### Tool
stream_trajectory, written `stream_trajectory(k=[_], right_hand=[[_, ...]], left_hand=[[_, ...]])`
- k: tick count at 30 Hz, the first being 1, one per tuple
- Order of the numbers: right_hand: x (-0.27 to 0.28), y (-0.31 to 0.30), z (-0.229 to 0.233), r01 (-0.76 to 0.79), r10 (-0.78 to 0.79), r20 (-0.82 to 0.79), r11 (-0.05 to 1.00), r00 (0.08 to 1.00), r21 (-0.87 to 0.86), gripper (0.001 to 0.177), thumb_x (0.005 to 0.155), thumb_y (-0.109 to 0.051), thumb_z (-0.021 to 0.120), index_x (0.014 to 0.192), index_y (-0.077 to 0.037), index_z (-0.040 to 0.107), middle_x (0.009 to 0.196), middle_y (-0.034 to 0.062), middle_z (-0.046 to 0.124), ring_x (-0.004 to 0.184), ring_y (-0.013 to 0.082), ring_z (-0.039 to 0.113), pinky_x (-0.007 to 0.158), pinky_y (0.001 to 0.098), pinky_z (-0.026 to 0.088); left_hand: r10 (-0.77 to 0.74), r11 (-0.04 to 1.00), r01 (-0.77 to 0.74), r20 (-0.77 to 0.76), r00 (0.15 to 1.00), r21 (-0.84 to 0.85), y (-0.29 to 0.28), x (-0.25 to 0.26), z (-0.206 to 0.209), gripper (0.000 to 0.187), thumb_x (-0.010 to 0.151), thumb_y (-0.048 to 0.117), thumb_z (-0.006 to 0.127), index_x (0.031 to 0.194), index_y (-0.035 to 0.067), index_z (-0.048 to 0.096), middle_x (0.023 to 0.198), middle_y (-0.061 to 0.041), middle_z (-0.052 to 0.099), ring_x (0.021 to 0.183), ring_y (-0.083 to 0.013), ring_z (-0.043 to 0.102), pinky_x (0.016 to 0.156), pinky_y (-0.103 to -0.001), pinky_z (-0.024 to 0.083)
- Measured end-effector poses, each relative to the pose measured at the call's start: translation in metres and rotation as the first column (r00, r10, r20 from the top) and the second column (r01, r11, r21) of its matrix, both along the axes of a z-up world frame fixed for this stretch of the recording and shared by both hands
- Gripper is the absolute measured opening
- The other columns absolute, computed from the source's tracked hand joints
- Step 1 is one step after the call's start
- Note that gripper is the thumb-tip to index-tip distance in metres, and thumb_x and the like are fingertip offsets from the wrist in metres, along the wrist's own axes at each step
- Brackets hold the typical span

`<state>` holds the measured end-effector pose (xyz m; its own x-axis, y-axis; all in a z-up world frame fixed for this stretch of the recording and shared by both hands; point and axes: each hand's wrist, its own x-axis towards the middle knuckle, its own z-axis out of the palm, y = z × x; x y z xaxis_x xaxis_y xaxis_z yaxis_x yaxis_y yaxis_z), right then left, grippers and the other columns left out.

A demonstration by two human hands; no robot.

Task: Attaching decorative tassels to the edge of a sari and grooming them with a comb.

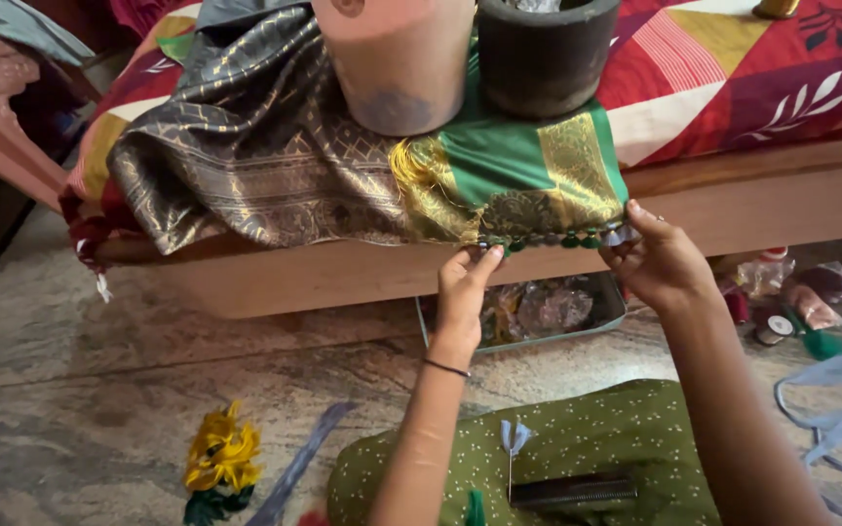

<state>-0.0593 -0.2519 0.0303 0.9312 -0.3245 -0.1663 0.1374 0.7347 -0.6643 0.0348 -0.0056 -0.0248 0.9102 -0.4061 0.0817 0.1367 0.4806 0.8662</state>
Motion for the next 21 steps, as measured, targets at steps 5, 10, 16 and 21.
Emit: stream_trajectory(k=[5,10,16,21], right_hand=[[-0.001,0.004,0.003,-0.011,0.011,-0.015,1.000,1.000,0.029,0.021,0.103,-0.022,0.064,0.118,-0.009,0.066,0.116,0.0028,0.073,0.107,0.0153,0.068,0.099,0.0357,0.052],[-0.002,0.005,0.004,-0.014,0.015,-0.028,1.000,1.000,0.024,0.023,0.103,-0.024,0.062,0.118,-0.007,0.067,0.114,0.0038,0.074,0.106,0.0159,0.068,0.099,0.0346,0.053],[0.003,-0.002,-0.006,-0.038,0.039,-0.030,0.999,0.999,0.029,0.018,0.105,-0.025,0.063,0.115,-0.009,0.066,0.109,0.0026,0.073,0.100,0.0155,0.068,0.094,0.0346,0.053],[0.003,0.002,-0.002,-0.045,0.045,-0.041,0.999,0.998,-0.007,0.020,0.104,-0.026,0.062,0.114,-0.010,0.067,0.108,0.0020,0.073,0.099,0.0149,0.068,0.091,0.0330,0.052]], left_hand=[[0.208,0.970,-0.203,0.024,0.978,-0.130,-0.018,-0.021,-0.008,0.016,0.100,0.016,0.071,0.108,0.003,0.071,0.105,-0.002,0.072,0.097,-0.0091,0.063,0.088,-0.025,0.048],[0.042,0.921,-0.039,0.000,0.999,-0.387,-0.017,-0.020,-0.020,0.019,0.112,0.020,0.069,0.110,0.004,0.060,0.106,-0.005,0.064,0.105,-0.0194,0.058,0.101,-0.037,0.045],[-0.466,0.649,0.198,-0.178,0.867,-0.735,0.021,-0.055,0.096,0.071,0.088,0.063,0.056,0.129,0.005,0.058,0.122,-0.019,0.070,0.117,-0.0369,0.064,0.112,-0.058,0.037],[-0.553,0.534,0.292,-0.067,0.830,-0.794,0.020,-0.037,0.068,0.064,0.095,0.061,0.062,0.129,0.007,0.057,0.124,-0.021,0.067,0.121,-0.0413,0.062,0.114,-0.061,0.037]])
